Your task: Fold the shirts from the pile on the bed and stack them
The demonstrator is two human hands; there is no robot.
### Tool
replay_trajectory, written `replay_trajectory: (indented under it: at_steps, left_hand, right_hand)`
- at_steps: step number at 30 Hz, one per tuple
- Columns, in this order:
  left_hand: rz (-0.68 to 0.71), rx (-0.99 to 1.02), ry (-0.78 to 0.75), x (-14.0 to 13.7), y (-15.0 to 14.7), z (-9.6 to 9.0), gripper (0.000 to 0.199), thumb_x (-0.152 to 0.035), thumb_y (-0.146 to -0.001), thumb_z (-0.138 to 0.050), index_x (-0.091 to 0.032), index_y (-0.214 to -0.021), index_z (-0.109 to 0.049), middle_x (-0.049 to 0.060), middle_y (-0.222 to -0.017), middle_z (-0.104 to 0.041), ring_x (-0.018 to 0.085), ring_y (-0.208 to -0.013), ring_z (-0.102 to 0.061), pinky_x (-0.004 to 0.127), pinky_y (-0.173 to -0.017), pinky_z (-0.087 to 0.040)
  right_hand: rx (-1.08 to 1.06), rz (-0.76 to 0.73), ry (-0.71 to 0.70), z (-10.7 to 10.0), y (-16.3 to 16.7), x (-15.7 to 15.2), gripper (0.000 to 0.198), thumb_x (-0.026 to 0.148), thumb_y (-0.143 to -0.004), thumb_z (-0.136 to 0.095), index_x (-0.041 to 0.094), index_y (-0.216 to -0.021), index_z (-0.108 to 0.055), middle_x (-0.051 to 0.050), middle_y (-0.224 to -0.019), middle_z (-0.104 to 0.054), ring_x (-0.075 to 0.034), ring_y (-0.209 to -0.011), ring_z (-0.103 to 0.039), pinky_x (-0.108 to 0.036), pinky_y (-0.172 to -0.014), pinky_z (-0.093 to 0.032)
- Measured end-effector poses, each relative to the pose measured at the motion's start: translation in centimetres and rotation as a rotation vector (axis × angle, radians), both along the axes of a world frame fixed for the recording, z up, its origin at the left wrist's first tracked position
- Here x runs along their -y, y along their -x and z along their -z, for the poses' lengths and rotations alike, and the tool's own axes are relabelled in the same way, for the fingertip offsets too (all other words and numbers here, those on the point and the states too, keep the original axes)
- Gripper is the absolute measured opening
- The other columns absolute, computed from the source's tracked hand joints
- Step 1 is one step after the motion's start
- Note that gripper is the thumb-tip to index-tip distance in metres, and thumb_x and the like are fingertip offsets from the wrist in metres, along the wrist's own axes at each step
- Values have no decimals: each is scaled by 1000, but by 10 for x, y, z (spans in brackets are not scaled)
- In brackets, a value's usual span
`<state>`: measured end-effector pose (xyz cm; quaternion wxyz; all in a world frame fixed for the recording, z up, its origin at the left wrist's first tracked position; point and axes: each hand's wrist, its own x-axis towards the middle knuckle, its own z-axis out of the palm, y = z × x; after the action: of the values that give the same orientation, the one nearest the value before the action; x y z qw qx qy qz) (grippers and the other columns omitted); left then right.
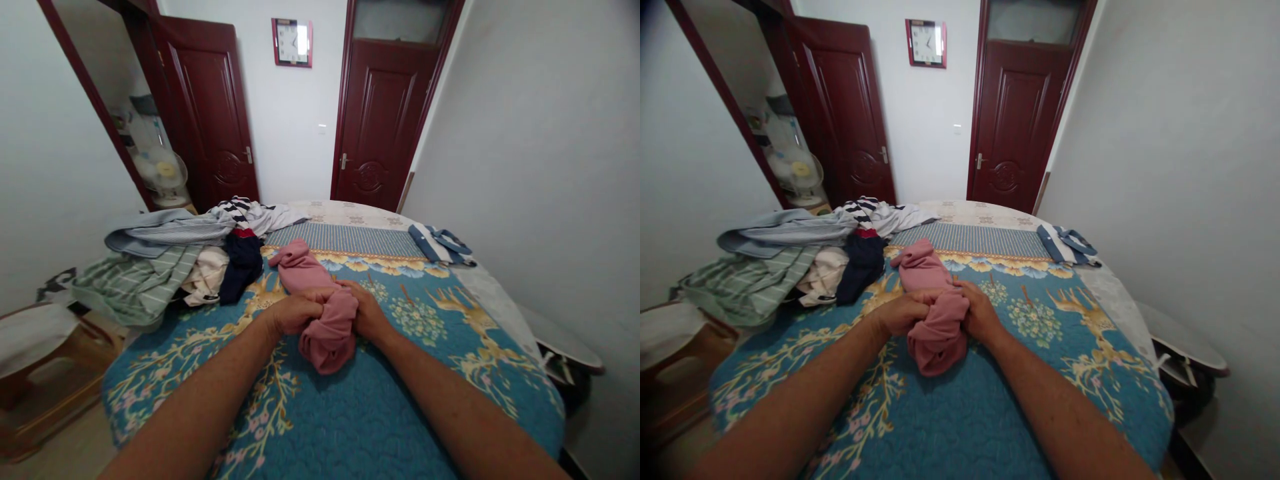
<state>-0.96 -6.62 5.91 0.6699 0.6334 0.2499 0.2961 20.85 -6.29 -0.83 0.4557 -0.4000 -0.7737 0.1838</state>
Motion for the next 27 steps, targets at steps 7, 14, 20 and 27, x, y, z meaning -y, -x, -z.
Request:
replay_trajectory:
  at_steps: [7, 14, 20, 27]
  left_hand:
    - [-277, 24, 33, -19, 25, -16, 26, -23, -61, -61, -19, -86, -68, 0, -77, -66, 14, -63, -56, 24, -57, -41]
    - [-422, 128, -17, -36, 45, -21, 25, -23, -67, -66, -18, -91, -65, -2, -78, -67, 11, -63, -52, 22, -59, -40]
    - [-543, -208, -314, -52, 59, -9, 25, -20, -78, -61, -15, -99, -73, 3, -85, -73, 17, -77, -61, 26, -69, -50]
    - [-536, -406, -828, -23, 16, -11, 60, -37, -83, -76, -23, -140, -64, 12, -141, -68, 32, -129, -62, 46, -111, -50]
  right_hand:
    - [-245, 471, -106, -37, -49, -4, 25, 31, -95, -56, 21, -112, -71, -7, -99, -76, -24, -86, -70, -39, -83, -59]
    - [-112, 553, -591, -84, -55, 32, 17, 33, -100, -64, 26, -114, -70, -7, -108, -72, -25, -105, -69, -44, -100, -55]
    - [-326, 461, -176, -74, -42, 20, 28, 44, -102, -62, 22, -112, -75, -5, -97, -76, -20, -89, -70, -34, -87, -56]
    - [-566, 319, 135, -62, -27, 10, 33, 50, -97, -64, 19, -101, -76, 2, -70, -66, -15, -67, -60, -27, -68, -51]
